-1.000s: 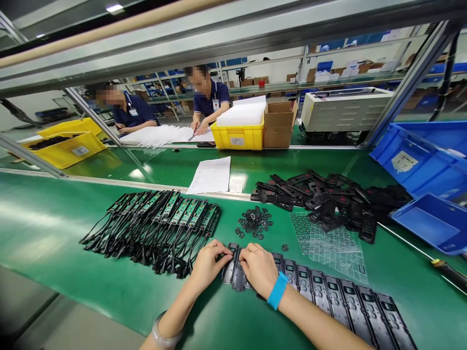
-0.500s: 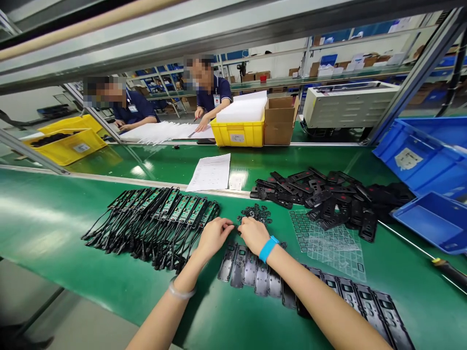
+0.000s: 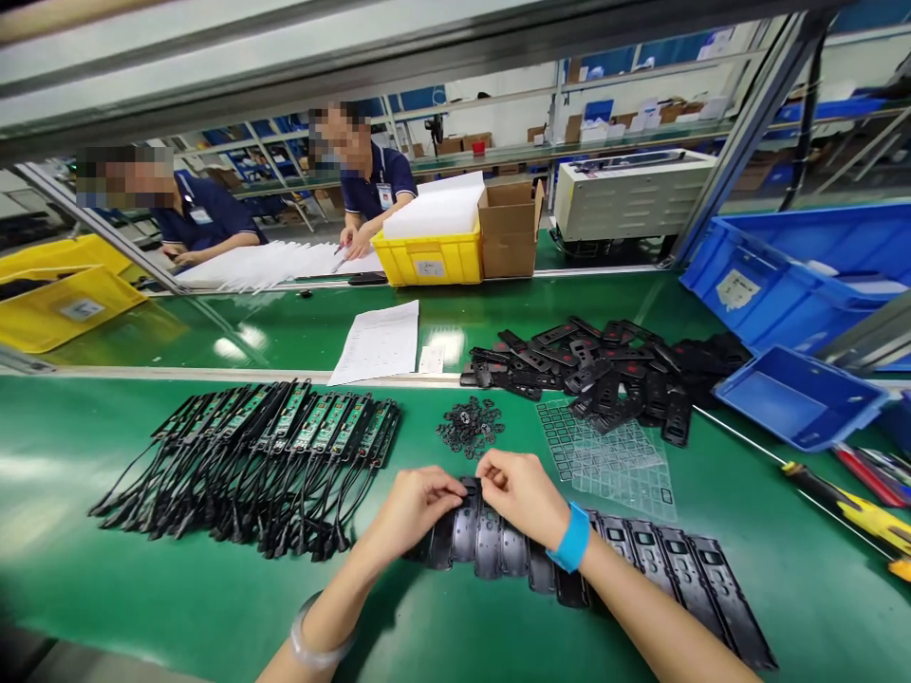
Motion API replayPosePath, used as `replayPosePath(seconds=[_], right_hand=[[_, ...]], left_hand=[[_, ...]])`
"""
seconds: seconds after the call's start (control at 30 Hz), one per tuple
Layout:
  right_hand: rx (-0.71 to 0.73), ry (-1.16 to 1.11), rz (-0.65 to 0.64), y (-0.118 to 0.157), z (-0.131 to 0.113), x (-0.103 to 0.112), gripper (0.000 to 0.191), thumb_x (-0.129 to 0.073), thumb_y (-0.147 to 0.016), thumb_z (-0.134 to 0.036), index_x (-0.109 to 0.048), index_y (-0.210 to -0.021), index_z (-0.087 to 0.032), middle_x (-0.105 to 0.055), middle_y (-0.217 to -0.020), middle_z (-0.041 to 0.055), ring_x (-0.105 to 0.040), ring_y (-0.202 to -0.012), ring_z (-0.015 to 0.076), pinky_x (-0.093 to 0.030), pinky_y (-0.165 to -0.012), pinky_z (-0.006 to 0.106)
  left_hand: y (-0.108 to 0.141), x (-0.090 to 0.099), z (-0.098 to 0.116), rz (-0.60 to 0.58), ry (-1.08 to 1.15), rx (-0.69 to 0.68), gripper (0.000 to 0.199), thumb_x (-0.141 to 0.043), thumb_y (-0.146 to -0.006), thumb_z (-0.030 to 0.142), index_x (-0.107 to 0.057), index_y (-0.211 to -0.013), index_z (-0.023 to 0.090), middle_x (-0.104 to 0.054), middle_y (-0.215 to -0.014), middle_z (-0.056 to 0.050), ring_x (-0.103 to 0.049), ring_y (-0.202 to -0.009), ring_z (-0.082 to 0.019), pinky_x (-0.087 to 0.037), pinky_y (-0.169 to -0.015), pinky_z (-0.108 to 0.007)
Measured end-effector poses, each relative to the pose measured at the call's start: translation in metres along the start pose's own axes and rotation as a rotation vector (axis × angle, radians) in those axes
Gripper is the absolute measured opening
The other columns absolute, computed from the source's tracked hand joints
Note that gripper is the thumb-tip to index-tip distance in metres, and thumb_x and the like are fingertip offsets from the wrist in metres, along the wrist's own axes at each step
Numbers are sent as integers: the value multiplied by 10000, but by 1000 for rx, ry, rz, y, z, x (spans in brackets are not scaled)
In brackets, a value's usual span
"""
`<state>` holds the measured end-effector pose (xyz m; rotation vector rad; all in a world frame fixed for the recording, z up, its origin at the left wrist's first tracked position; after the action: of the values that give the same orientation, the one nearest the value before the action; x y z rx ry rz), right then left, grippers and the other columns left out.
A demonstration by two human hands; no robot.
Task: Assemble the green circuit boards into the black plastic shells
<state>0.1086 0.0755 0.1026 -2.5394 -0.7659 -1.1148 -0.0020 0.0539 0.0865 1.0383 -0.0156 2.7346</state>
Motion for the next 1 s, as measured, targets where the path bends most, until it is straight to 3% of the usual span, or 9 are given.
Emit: replayPosePath(seconds=[0.17, 0.4, 0.6, 0.73, 0.87, 1.0], right_hand=[[-51, -66, -31, 25, 8, -9, 156, -492, -829, -99, -603, -790, -200, -608, -671, -39, -548, -591, 106, -388, -540, 206], [-28, 183, -49, 32, 9, -29, 178, -501, -897, -148, -651, -822, -210, -625, -850, 25, -582, -842, 174, -433, -706, 265], [5, 360, -78, 31, 4, -36, 194, -483, -914, -175, -655, -828, -207, -617, -869, 35, -582, -865, 190, -442, -672, 287], [-22, 298, -64, 22, 16, -17, 179, -475, -918, -181, -646, -890, -227, -601, -874, 18, -581, -848, 166, -451, -730, 270], [-129, 334, -18, 8, 47, 9, 163, -536, -829, -68, -626, -938, -149, -573, -947, 91, -571, -884, 232, -447, -749, 338], [-109, 278, -32, 4, 58, 16, 110, -588, -791, -79, -630, -831, -172, -579, -873, 56, -581, -816, 206, -445, -721, 313]], left_hand=[[4, -18, 4, -38, -184, -31, 190, -601, -786, 104, -727, -838, 236, -708, -798, 2, -626, -746, -163, -457, -705, -262], [4, -20, 0, -18, -350, -43, 149, -593, -826, 176, -719, -857, 248, -646, -862, -26, -572, -842, -190, -449, -727, -287], [7, -20, 4, -83, -380, -33, 122, -613, -808, 176, -706, -773, 246, -630, -830, -9, -581, -793, -172, -428, -662, -262], [-8, -13, 11, -33, -386, -47, 109, -570, -847, 202, -674, -853, 234, -630, -810, 6, -600, -741, -148, -437, -652, -244], [-40, -14, 12, 15, -450, -54, 169, -586, -846, 228, -646, -1003, 210, -633, -945, -34, -614, -854, -187, -463, -712, -272], [-59, -21, 17, -8, -457, -81, 155, -543, -867, 198, -688, -921, 184, -655, -939, -70, -609, -914, -222, -468, -757, -301]])
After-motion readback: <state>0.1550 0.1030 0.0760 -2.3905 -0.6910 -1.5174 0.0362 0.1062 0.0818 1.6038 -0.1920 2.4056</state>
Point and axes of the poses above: each hand's wrist, its own y-axis away from the middle knuckle, its own x-axis out of the back of the hand, z = x × y, the point moved 10 cm from there along -y, towards the middle knuckle
